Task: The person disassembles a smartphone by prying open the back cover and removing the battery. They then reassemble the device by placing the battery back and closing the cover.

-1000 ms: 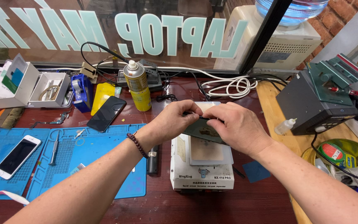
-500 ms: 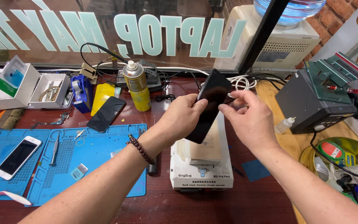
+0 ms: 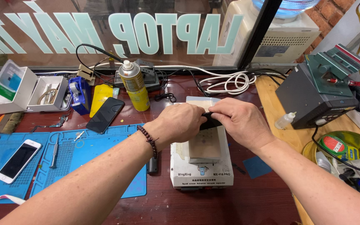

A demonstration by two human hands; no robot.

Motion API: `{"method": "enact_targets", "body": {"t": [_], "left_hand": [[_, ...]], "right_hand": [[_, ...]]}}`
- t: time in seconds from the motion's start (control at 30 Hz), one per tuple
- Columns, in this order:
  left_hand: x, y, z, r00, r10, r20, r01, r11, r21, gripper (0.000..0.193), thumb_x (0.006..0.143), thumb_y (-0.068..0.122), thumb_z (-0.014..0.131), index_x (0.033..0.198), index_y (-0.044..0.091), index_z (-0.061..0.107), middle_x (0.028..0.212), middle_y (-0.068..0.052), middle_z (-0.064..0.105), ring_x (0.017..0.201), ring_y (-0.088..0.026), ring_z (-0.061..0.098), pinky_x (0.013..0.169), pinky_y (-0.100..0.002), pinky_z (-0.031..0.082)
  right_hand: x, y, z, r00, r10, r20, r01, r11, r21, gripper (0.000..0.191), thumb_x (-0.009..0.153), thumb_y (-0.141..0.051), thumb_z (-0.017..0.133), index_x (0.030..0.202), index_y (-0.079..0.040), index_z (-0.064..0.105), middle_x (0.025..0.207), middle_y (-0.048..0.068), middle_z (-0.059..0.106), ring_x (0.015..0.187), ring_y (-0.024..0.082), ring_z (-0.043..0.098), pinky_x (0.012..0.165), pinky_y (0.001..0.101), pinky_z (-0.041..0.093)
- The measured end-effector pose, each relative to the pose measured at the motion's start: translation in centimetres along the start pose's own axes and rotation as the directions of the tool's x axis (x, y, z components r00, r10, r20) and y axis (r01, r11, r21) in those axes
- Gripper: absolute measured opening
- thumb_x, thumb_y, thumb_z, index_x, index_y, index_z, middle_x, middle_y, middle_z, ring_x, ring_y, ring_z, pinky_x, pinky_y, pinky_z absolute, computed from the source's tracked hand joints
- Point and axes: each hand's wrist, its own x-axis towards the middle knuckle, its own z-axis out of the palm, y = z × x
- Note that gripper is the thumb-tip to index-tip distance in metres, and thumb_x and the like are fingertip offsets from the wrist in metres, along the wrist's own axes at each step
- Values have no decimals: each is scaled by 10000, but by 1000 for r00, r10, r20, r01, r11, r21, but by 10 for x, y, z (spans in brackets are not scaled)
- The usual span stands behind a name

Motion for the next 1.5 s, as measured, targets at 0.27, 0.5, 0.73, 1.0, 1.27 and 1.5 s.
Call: {"method": "enact_targets", "body": {"t": [0.27,0.5,0.73,1.0,1.27,1.5], "left_hand": [[-9,-3,-5,978,-139,-156,83,943,-321,314,808,303,756,1051,103,765,884,-158,755,837,-341,738,774,-437,581],[-14,2,4,933,-147,-329,42,951,-305,180,823,252,755,903,94,788,929,-90,759,847,-330,713,758,-444,557],[-12,2,6,924,-89,-372,-15,963,-268,156,834,238,737,887,98,780,932,-75,748,854,-331,702,750,-459,548],[-16,-9,3,933,-124,-337,7,945,-328,303,776,278,805,1006,84,776,941,-149,748,873,-335,708,767,-444,558],[-40,-21,2,924,-249,-291,140,927,-349,200,862,207,716,1011,93,784,856,-167,751,804,-340,735,765,-435,575],[-34,-7,4,889,-271,-369,140,929,-344,151,863,229,713,945,126,788,847,-135,756,828,-333,727,758,-457,566]], "right_hand": [[5,0,-2,974,207,89,-207,978,-10,264,845,-185,751,1100,-116,746,949,74,748,742,253,712,703,356,568],[6,1,-4,998,33,59,-32,999,-19,170,867,-152,726,1028,-105,750,983,79,750,890,273,736,770,369,581],[7,-7,-1,991,-137,0,136,990,-45,160,865,-114,701,1015,-102,752,1051,70,744,912,301,717,774,385,580],[15,-1,2,994,-94,51,98,992,-76,87,875,-140,712,944,-98,747,941,59,734,840,281,721,713,380,577],[24,-14,-1,990,-19,138,43,984,-176,187,807,-197,741,976,-120,763,926,64,739,836,289,723,737,407,573],[24,-18,6,989,-102,105,120,975,-186,156,860,-206,723,999,-156,771,948,28,747,844,274,727,712,398,586]]}}
